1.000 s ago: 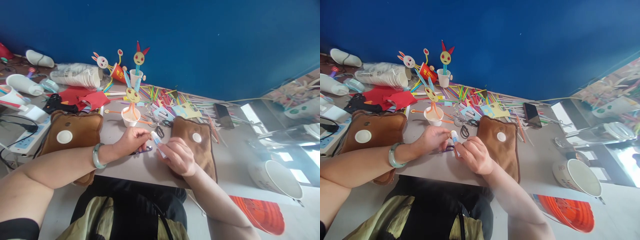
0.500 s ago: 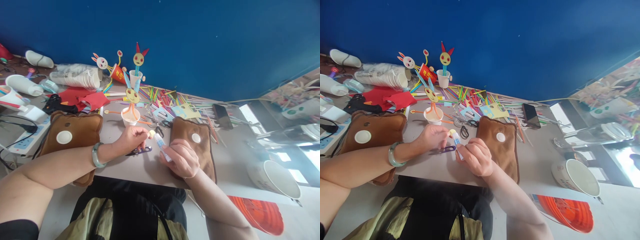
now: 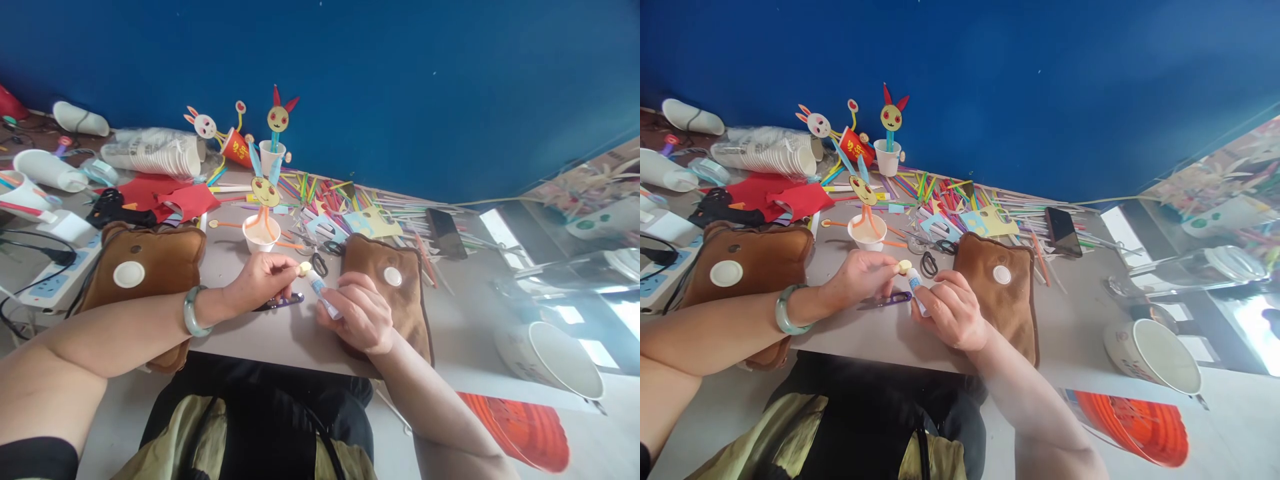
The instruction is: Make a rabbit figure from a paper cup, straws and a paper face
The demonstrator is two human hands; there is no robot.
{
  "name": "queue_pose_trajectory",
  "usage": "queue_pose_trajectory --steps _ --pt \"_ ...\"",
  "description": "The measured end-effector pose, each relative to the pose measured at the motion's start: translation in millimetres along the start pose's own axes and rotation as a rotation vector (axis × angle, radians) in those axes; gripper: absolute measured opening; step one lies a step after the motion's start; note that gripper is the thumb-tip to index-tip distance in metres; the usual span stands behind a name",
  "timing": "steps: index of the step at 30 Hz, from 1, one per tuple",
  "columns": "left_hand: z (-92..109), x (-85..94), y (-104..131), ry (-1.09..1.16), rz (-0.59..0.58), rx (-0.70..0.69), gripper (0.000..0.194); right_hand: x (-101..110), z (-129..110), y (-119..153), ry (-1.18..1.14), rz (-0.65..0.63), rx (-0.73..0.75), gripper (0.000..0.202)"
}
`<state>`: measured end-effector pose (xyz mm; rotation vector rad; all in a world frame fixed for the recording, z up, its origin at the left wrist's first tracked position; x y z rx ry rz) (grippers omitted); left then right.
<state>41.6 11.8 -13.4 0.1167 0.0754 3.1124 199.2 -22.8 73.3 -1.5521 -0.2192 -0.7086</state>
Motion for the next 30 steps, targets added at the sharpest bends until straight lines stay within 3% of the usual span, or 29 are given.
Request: queue_pose_trajectory --steps 4,15,23,30 --pt "-2 1.8 -2 0.007 0.016 0.010 0.026 9 1 -2 -0.017 0.110 -0.011 0.027" --pt "1 -1.8 4 0.013 -0.025 -0.018 0.031 4 31 5 -0.092 0.049 -0.317 0.011" --pt "3 1.3 0 0.021 0.001 -0.029 0.034 6 42 13 -0.191 0.156 -0.493 0.003" --pt "3 2.3 0 -0.026 0.028 0.005 0.031 2 44 16 -0.274 0.153 -0.595 0.004"
Point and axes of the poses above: each hand's wrist, its own y-axis away from the middle knuckle, its own x-axis out of the back of the hand, z = x × y, the point moved 8 cm from there along -y, towards the middle knuckle, and after that the axes turned 5 degrees about z, right-handed, at the moved point
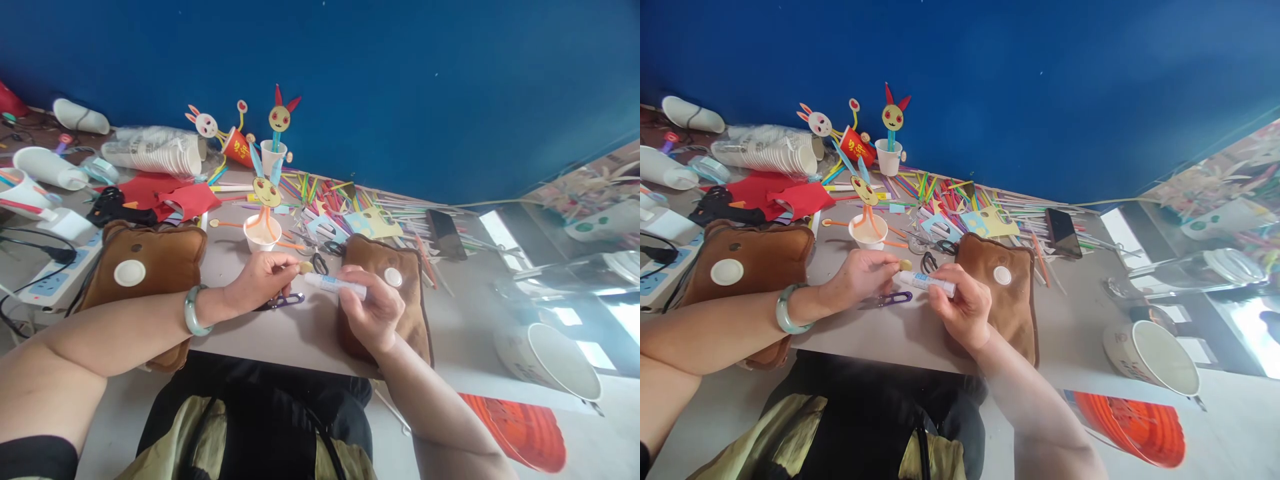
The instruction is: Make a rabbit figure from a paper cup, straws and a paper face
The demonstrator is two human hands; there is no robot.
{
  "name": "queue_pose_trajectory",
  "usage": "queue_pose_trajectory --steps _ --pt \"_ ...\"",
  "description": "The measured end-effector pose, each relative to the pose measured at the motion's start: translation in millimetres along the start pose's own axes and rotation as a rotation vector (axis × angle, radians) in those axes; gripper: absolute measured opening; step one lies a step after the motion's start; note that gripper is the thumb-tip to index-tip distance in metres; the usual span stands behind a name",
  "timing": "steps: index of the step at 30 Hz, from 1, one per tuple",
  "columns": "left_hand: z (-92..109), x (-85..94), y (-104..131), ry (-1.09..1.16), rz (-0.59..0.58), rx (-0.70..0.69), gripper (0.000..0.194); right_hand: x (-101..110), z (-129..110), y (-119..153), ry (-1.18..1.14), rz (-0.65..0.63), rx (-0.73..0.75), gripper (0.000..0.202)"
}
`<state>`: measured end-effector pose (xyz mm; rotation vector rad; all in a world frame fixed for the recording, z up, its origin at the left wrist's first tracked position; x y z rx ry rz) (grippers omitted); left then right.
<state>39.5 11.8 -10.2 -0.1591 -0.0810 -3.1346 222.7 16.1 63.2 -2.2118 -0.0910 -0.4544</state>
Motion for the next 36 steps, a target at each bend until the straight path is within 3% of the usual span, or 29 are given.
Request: queue_pose_trajectory --steps 4,10,19,27,31,36 --pt "-4 3.0 -3 -0.016 0.027 0.012 0.030 8 2 -1 -0.005 0.078 -0.037 0.007" --pt "-1 -2.2 3 -0.007 -0.025 -0.022 0.032 -5 3 -1 0.109 -0.049 -0.031 0.002" --pt "13 0.1 6 -0.049 0.006 -0.154 0.030 -1 7 -3 0.223 -0.013 -0.063 0.002" --pt "4 4.7 1 -0.049 0.027 -0.067 0.031 11 3 -3 0.115 0.099 -0.025 0.002" --pt "2 0.8 2 -0.069 -0.002 -0.044 0.030 1 -2 0 0.067 0.020 0.033 0.002" --pt "10 -2.6 7 -0.097 -0.009 -0.123 0.026 -4 2 1 0.145 -0.035 -0.001 0.004"
Point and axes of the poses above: each hand's wrist, its own y-axis away from the middle knuckle, its own x-axis out of the back of the hand, z = x × y, the point moved 8 cm from there along -y, towards the middle knuckle, and after that the axes turned 5 degrees about z, right-handed, at the moved point
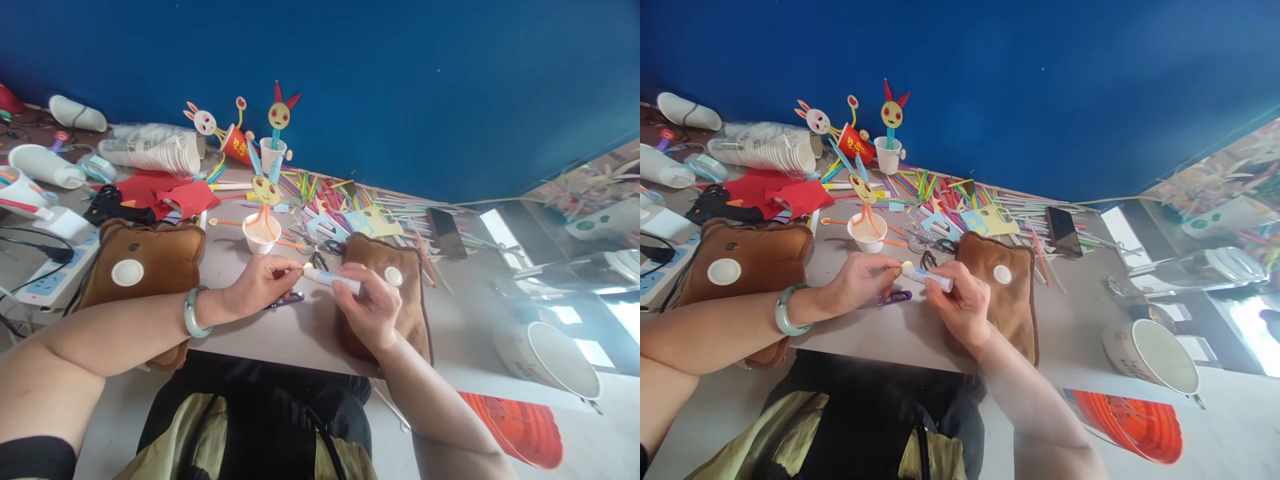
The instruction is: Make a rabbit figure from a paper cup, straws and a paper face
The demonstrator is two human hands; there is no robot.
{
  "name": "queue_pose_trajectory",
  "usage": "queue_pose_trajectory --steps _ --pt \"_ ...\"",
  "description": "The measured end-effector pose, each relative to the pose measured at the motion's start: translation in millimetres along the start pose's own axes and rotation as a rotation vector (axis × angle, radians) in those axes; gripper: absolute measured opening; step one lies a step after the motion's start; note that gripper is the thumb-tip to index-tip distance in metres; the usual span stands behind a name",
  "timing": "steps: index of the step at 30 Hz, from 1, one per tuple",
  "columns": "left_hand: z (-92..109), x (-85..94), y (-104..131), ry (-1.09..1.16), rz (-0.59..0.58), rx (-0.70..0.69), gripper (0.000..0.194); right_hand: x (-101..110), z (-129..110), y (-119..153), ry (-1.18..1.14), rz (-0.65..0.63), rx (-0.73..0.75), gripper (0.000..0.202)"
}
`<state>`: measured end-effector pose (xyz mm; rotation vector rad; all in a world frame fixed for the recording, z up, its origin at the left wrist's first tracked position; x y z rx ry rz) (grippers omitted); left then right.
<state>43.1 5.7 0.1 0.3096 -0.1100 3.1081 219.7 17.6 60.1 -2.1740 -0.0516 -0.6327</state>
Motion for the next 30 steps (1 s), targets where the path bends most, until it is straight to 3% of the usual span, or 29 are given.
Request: queue_pose_trajectory --steps 6,11,17,22,27,30 --pt "9 5.4 1 -0.019 0.041 -0.064 0.027 7 0 -3 0.047 0.054 -0.003 0.004" --pt "-6 6.1 -3 0.014 0.043 0.080 0.027 19 -12 2 -0.049 0.210 0.201 0.012" --pt "-21 -4.1 -3 0.143 -0.016 0.229 0.026 0 -37 7 0.050 0.022 0.498 0.022" --pt "-21 -6.9 0 0.193 -0.027 0.226 0.026 -10 -50 13 0.142 -0.089 0.668 0.022" --pt "-16 -2.8 -1 0.184 -0.015 0.172 0.027 -11 -51 19 0.174 -0.106 0.728 0.022" --pt "-17 -0.2 -2 0.166 0.016 0.185 0.023 -6 -52 19 0.185 -0.042 0.734 0.021"
Point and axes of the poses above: each hand's wrist, its own y-axis away from the middle knuckle, its own x-axis out of the back of the hand, z = x × y, the point moved 8 cm from there along -y, towards the middle knuckle, and after that the axes turned 5 degrees about z, right-handed, at the moved point
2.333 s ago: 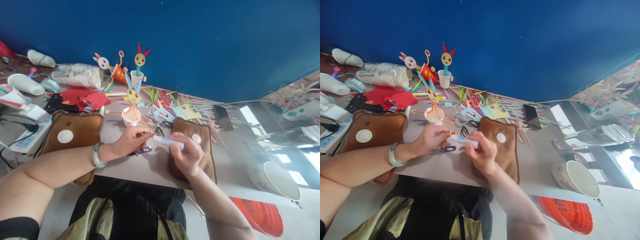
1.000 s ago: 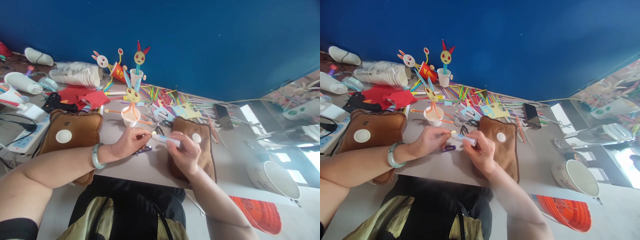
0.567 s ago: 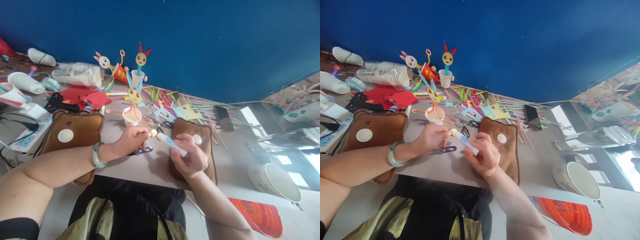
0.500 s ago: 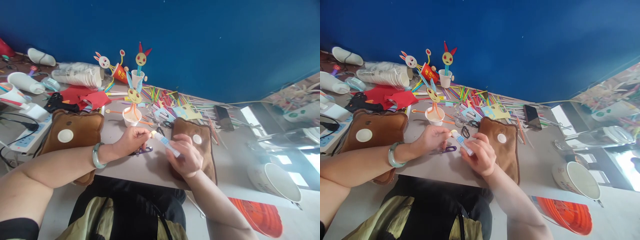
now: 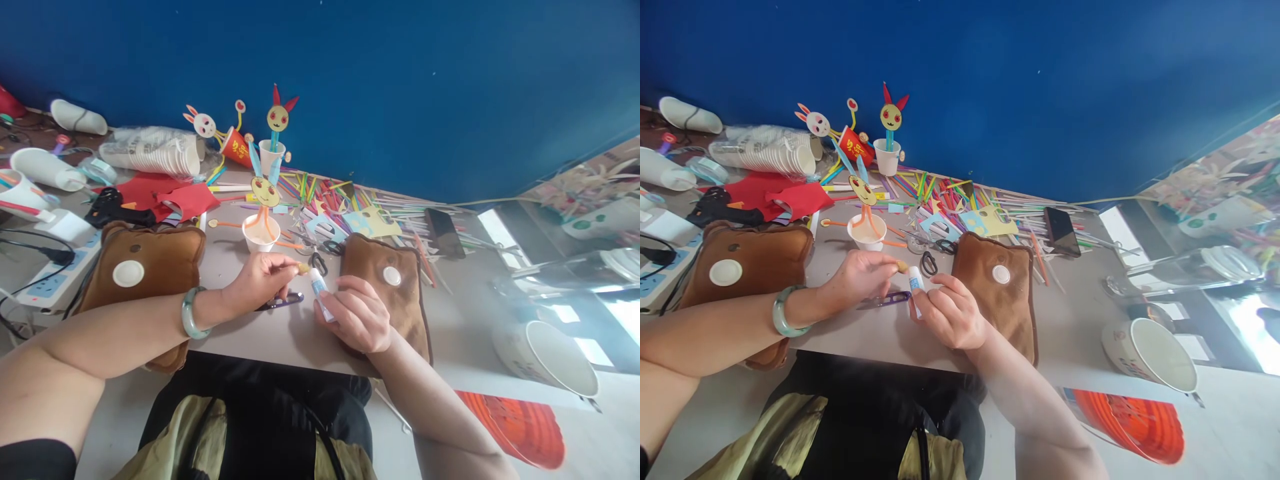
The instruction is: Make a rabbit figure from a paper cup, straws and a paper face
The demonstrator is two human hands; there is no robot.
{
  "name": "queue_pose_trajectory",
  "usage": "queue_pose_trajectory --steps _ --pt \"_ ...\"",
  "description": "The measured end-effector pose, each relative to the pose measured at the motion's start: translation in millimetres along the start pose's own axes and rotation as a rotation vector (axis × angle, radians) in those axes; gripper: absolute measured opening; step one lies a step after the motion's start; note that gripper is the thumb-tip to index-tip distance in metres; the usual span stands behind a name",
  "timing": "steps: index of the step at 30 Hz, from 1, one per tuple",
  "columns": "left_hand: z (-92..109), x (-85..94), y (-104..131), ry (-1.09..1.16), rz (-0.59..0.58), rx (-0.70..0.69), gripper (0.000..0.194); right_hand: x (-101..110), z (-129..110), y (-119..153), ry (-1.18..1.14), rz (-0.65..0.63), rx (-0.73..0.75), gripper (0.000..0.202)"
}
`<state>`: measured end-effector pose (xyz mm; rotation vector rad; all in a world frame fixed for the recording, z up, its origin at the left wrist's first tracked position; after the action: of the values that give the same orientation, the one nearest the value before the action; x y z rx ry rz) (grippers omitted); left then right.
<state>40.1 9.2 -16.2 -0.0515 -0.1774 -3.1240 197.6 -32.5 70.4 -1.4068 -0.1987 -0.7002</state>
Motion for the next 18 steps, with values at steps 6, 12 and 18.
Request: queue_pose_trajectory --steps 6,12,18 --pt "-2 0.6 -4 -0.045 0.038 0.035 0.021 3 -2 -2 0.033 0.019 0.013 0.019" --pt "1 0.0 -3 -0.079 0.011 -0.032 0.027 -7 -1 -1 0.005 -0.017 0.007 0.019" --pt "11 3.1 -1 -0.119 0.012 -0.162 0.030 -8 5 0 -0.008 -0.030 -0.057 0.023"
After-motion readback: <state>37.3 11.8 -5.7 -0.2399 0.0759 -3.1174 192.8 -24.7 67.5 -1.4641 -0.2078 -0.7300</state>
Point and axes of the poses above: each hand's wrist, its own y-axis away from the middle knuckle, its own x-axis out of the back of the hand, z = x × y, the point moved 8 cm from there along -y, towards the middle knuckle, and after that the axes turned 5 degrees about z, right-handed, at the moved point
